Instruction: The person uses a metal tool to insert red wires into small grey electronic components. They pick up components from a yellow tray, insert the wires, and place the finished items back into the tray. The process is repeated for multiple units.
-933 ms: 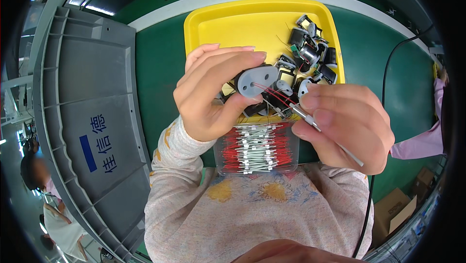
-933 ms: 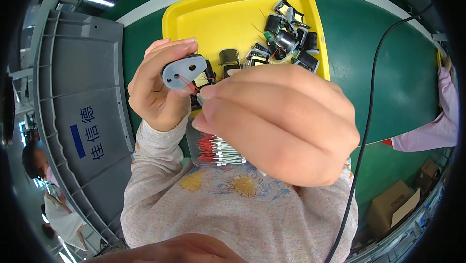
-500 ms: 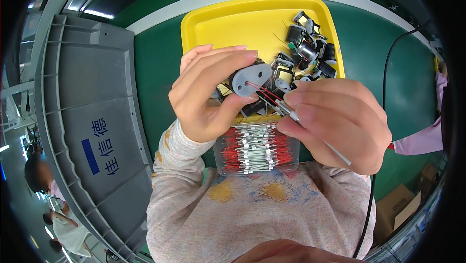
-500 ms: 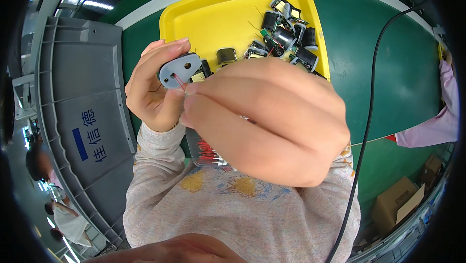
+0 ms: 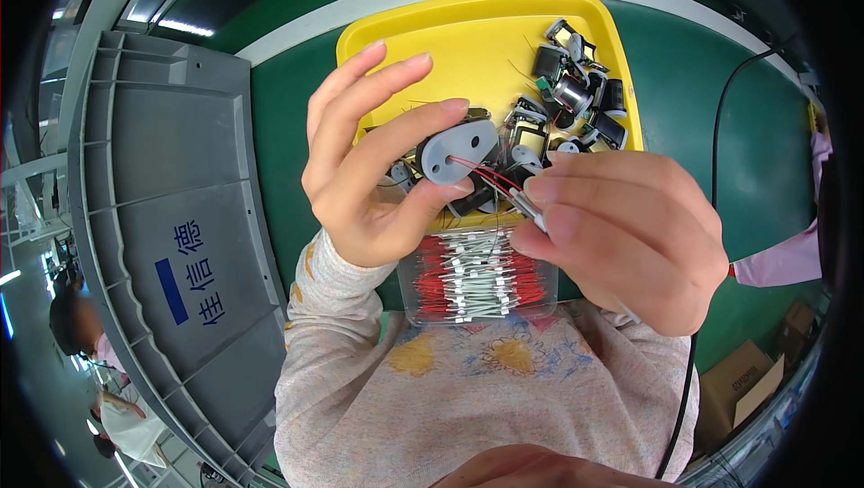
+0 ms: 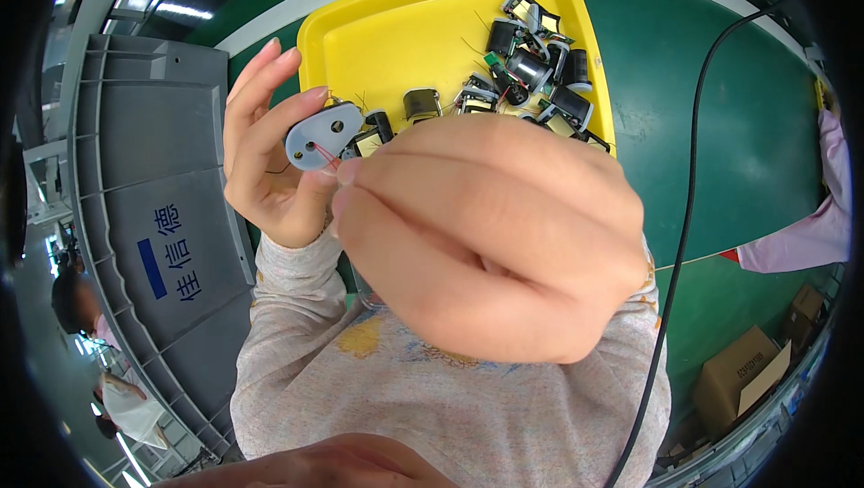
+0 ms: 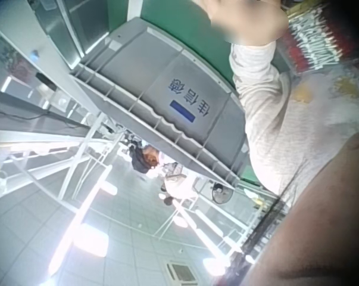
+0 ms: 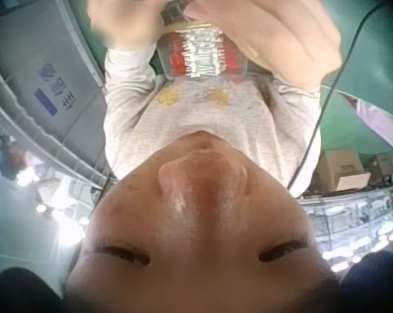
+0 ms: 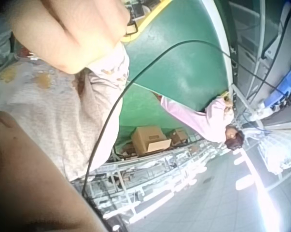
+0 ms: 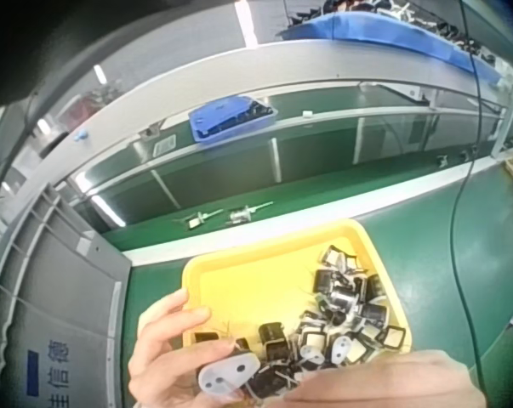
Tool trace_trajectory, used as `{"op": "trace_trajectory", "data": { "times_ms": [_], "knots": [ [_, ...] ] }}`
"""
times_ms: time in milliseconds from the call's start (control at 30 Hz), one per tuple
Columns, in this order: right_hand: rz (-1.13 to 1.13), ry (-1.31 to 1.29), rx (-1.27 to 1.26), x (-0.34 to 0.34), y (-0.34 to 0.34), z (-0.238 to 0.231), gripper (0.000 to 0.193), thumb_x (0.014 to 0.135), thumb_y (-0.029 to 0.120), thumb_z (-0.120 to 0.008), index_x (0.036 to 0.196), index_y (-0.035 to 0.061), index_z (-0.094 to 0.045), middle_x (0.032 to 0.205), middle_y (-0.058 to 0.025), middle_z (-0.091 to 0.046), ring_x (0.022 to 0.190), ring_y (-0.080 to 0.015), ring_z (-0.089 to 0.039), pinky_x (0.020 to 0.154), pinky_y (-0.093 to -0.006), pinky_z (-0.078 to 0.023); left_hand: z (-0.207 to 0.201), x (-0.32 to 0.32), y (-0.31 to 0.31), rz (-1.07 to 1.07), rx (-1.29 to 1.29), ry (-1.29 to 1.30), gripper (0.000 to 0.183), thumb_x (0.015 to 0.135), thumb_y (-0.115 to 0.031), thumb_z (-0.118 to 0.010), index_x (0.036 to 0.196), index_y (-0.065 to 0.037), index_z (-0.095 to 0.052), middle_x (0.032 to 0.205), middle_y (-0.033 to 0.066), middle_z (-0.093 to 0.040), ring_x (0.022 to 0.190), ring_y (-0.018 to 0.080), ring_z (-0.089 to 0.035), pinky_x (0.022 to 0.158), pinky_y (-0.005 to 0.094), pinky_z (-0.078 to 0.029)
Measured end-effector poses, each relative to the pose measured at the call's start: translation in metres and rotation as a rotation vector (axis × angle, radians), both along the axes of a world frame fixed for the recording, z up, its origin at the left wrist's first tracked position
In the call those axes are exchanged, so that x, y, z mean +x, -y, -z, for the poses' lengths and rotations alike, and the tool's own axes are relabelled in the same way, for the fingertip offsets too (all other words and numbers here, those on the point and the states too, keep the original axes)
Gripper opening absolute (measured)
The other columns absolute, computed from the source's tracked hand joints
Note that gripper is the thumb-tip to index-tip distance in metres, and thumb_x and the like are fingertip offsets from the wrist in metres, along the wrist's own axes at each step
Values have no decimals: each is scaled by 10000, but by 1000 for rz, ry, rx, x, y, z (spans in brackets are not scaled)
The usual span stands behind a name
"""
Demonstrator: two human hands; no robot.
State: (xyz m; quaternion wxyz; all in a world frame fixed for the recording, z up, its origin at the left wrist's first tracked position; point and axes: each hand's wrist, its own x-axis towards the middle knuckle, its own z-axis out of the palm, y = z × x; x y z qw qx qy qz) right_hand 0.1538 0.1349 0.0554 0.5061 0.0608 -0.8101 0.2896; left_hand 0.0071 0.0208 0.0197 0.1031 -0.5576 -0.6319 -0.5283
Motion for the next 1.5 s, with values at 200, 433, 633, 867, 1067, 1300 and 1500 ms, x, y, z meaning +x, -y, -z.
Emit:
{"op": "trace_trajectory", "data": {
  "times_ms": [200,433,633,867,1067,1300,1500],
  "knots": [
    [-12,42,-8,3,0,0,378,551,9,-781,863,-4,-568,799,-130,-631,695,-242,-637,569,-276,-527,-1,-5,1,-44,-2,-120,345,566,-243,-702,879,-96,-710,1104,147,-578,1111,371,-442,954,443,-337],
    [29,32,-9,3,2,1,367,557,5,-773,864,-2,-573,807,-122,-632,714,-237,-634,571,-272,-525,-5,-5,1,-80,-25,-173,351,560,-278,-711,874,-122,-716,1113,147,-571,1128,380,-416,976,459,-302],
    [3,-22,68,0,1,5,349,574,6,-767,857,-15,-565,802,-123,-623,718,-243,-630,586,-276,-543,-2,-6,2,-75,6,-169,393,548,-345,-708,865,-111,-716,1112,154,-571,1122,382,-420,975,463,-300],
    [-8,-7,142,4,-2,2,347,582,13,-767,857,-18,-557,794,-122,-618,712,-243,-629,600,-278,-552,-2,-6,1,-61,27,-160,424,557,-396,-700,863,-103,-716,1112,162,-570,1120,384,-422,974,467,-298],
    [-20,-31,107,2,-2,3,360,576,17,-769,868,-9,-560,796,-116,-618,717,-243,-629,596,-270,-547,-3,-5,2,-63,8,-161,430,561,-412,-699,860,-103,-716,1112,161,-569,1121,384,-421,973,468,-301],
    [-84,-55,33,0,-2,5,345,566,23,-772,847,-3,-574,821,-125,-625,723,-239,-628,580,-271,-536,-1,-4,2,-55,22,-155,434,566,-423,-699,860,-104,-717,1116,156,-568,1130,388,-413,971,470,-302],
    [-119,-28,11,1,-8,5,335,542,22,-779,808,-9,-579,799,-134,-628,683,-244,-629,551,-268,-520,-1,-6,4,-39,15,-154,427,568,-415,-699,860,-104,-718,1129,158,-562,1137,394,-405,971,472,-299]
  ]
}}
